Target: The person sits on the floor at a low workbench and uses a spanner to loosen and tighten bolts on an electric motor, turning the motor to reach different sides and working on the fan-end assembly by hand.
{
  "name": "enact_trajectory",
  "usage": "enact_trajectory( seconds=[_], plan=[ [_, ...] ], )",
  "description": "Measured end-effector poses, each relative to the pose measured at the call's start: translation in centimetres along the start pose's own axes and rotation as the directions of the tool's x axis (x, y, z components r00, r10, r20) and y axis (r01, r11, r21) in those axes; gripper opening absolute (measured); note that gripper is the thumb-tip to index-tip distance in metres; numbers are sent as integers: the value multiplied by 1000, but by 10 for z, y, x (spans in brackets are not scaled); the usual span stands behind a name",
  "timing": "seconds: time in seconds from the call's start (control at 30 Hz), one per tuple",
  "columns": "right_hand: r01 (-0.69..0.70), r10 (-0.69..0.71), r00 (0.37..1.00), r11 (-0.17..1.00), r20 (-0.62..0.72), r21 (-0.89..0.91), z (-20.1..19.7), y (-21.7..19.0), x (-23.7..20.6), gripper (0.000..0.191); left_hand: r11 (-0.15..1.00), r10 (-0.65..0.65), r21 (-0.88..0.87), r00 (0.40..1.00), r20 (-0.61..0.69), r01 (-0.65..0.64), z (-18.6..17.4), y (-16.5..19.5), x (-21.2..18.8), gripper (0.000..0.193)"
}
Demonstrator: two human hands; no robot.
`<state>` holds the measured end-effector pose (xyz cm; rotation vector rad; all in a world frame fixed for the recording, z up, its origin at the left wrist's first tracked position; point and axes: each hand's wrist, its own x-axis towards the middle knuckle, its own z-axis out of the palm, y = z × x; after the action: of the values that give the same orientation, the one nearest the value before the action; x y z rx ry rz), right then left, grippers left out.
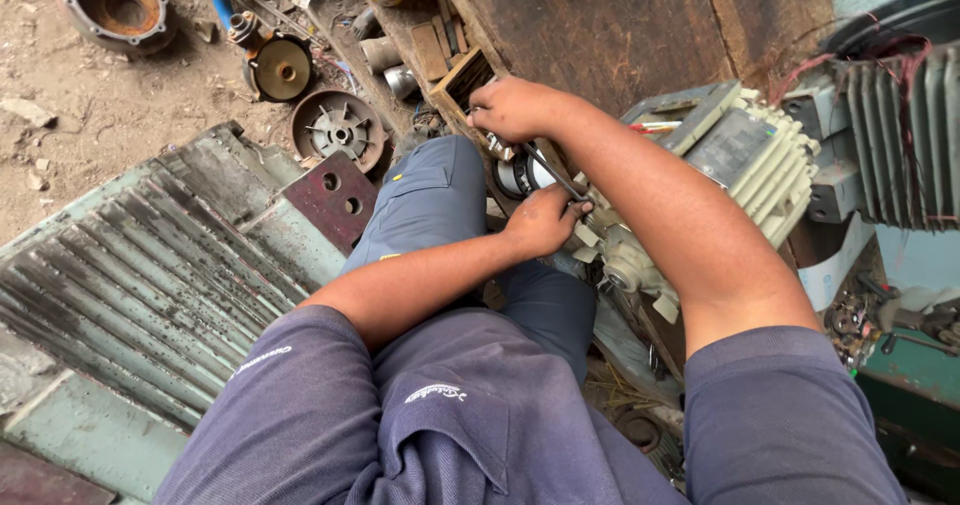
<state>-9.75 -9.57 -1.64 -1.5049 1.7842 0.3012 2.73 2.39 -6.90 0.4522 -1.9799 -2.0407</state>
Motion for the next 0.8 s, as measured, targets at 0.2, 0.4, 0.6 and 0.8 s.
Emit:
enact_trajectory(
  seconds=[0.2, 0.4, 0.6, 0.8],
  plan=[
    [69, -64, 986, 997, -156, 31, -24, -15, -20, 39, 995, 21, 99, 1000, 8, -22, -2, 0, 3, 36],
    [-75, 94, 991, 978, -90, 196, -55, -38, -58, 29, 994, 11, 111, 1000, 16, -13, -7, 5, 5, 35],
    [57, -30, 968, 993, -249, 105, -63, -41, -85, 31, 994, 19, 112, 1000, 5, -20, -9, 7, 4, 33],
    [-4, 59, 967, 976, -250, 217, -68, -48, -108, 29, 991, 34, 131, 999, 22, -36, -10, 8, 7, 32]
  ],
)
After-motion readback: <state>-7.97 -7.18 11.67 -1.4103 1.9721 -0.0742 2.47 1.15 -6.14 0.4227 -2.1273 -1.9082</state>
